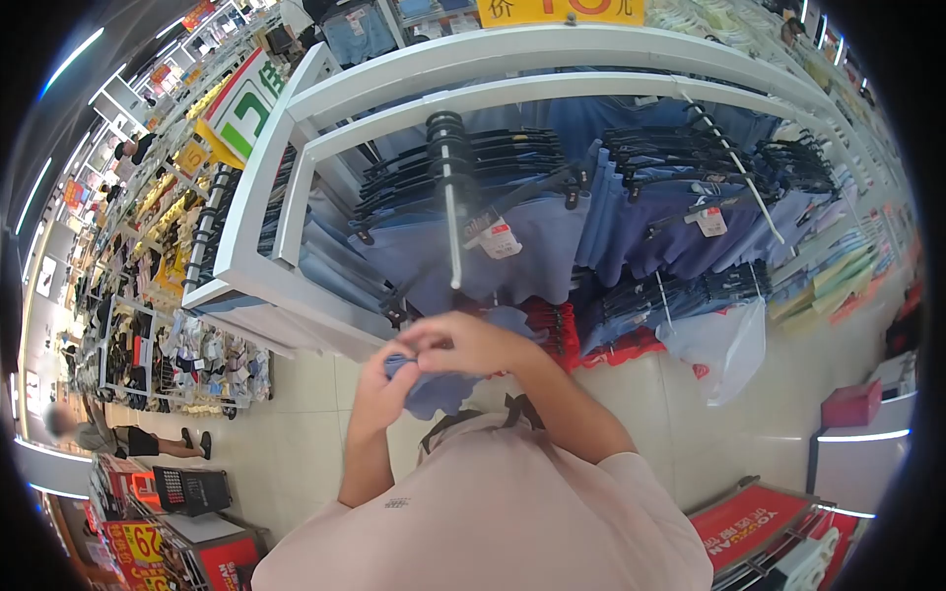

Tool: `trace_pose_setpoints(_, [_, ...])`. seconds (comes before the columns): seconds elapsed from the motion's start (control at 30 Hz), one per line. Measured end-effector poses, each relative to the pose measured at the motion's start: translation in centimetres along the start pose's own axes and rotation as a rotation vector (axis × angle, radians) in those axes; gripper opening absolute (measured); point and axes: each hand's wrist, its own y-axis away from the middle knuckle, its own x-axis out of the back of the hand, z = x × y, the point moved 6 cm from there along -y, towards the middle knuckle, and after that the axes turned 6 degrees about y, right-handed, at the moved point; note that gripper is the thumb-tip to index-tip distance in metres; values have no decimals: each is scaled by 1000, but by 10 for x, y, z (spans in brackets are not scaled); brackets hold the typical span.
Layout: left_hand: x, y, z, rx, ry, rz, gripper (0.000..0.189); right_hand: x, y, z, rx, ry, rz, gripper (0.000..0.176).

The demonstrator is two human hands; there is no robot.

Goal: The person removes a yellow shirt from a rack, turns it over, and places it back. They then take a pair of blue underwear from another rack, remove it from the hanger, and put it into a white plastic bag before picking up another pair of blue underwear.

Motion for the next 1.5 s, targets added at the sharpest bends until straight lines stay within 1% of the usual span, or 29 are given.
trace_pose_setpoints(0.03, [5,6,-2,105,63,17,18,-3,12,-4,27,113,-57,40])
trace_pose_setpoints(0.07, [6,8,8,56,73,63,14,-5,23,-2,-35,102,-122,41])
trace_pose_setpoints(0.13, [5,10,27,-48,92,156,10,-1,47,-4,-99,166,-143,38])
trace_pose_setpoints(0.17, [2,10,29,-96,82,144,10,2,59,-5,-131,199,-154,37])
trace_pose_setpoints(0.23, [-8,12,31,-188,64,120,9,11,82,-14,-98,245,-139,34])
trace_pose_setpoints(0.33, [-36,14,28,-182,142,134,10,22,121,-11,-120,246,-108,32])
trace_pose_setpoints(0.4, [-43,17,24,-179,215,205,11,29,147,-2,-159,241,-53,30])
trace_pose_setpoints(0.5, [-48,21,22,-208,258,291,15,43,187,17,-254,334,21,30])
trace_pose_setpoints(0.53, [-49,22,22,-226,262,319,17,50,199,21,-277,383,48,26])
trace_pose_setpoints(0.63, [-54,30,17,-233,216,372,12,73,231,20,-346,217,387,20])
trace_pose_setpoints(0.67, [-57,33,16,-201,160,374,13,82,238,15,-347,224,469,17])
trace_pose_setpoints(0.73, [-65,37,13,-142,53,377,15,94,257,18,-352,169,544,17])
trace_pose_setpoints(0.77, [-65,39,7,-104,-36,358,16,99,263,19,-353,141,581,17])
trace_pose_setpoints(0.8, [-63,41,-1,-67,-128,339,18,103,265,10,-266,202,615,16])
trace_pose_setpoints(0.9, [-65,44,-15,105,-439,231,19,102,269,9,-206,56,652,15])
trace_pose_setpoints(0.93, [-68,44,-18,173,-547,185,19,99,269,10,-263,24,615,15])
trace_pose_setpoints(1.0, [-80,44,-25,129,-461,100,21,88,265,8,-376,-37,535,15])
trace_pose_setpoints(1.03, [-89,44,-28,106,-418,59,25,81,257,6,-360,26,465,16])
trace_pose_setpoints(1.13, [-136,45,-11,-243,-486,-94,31,53,233,6,-280,204,246,19])
trace_pose_setpoints(1.23, [-182,49,-26,-187,-311,-357,36,34,217,7,-104,284,206,14])
trace_pose_setpoints(1.27, [-186,52,-36,-121,-352,-405,34,35,216,7,-118,223,195,14])
trace_pose_setpoints(1.33, [-192,55,-53,11,-431,-504,31,47,221,-7,-174,210,249,15])
trace_pose_setpoints(1.43, [-192,55,-46,191,-294,-550,27,67,239,-3,-263,194,381,13])
trace_pose_setpoints(1.5, [-189,55,-54,226,-288,-548,26,78,250,-1,-295,181,464,12])
